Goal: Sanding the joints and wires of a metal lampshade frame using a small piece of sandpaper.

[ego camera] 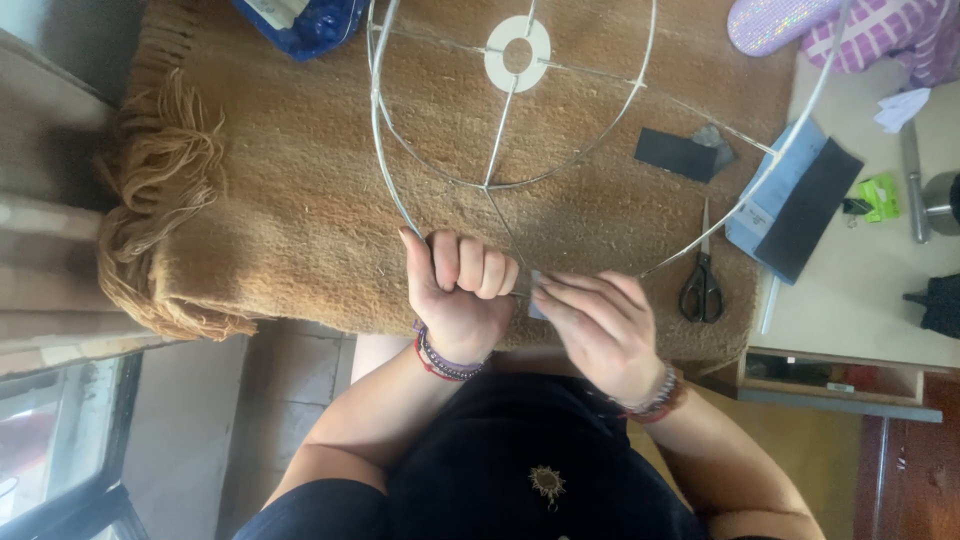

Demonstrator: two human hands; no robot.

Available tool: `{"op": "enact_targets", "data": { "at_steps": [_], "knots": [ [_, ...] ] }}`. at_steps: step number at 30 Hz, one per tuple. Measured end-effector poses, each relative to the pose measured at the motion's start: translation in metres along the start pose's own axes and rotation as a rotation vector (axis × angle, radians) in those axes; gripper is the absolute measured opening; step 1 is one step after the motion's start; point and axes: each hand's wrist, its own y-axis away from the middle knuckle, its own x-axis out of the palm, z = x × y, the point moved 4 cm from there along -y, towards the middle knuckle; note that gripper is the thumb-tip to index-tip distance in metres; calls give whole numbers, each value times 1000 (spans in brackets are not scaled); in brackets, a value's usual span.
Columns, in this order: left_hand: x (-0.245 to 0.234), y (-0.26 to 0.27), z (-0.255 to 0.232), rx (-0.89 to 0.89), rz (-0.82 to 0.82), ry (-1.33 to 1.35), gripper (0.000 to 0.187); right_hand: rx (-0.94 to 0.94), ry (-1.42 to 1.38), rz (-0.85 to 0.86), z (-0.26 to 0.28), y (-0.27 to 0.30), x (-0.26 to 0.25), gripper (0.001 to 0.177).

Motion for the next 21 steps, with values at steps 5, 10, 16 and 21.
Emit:
{"op": "enact_targets", "data": {
  "at_steps": [5,10,16,21],
  "knots": [
    [-6,7,2,-8,0,-9,59,55,-28,54,-1,2,-4,12],
    [-10,9,3,-1,15,-7,59,71,-47,64,-2,2,-6,11],
    [-8,12,8,-10,51,-23,58,80,-21,82,1,6,-3,10],
    [-17,10,3,0,50,-35,59,22,108,99,-6,22,-8,12]
  ]
}}
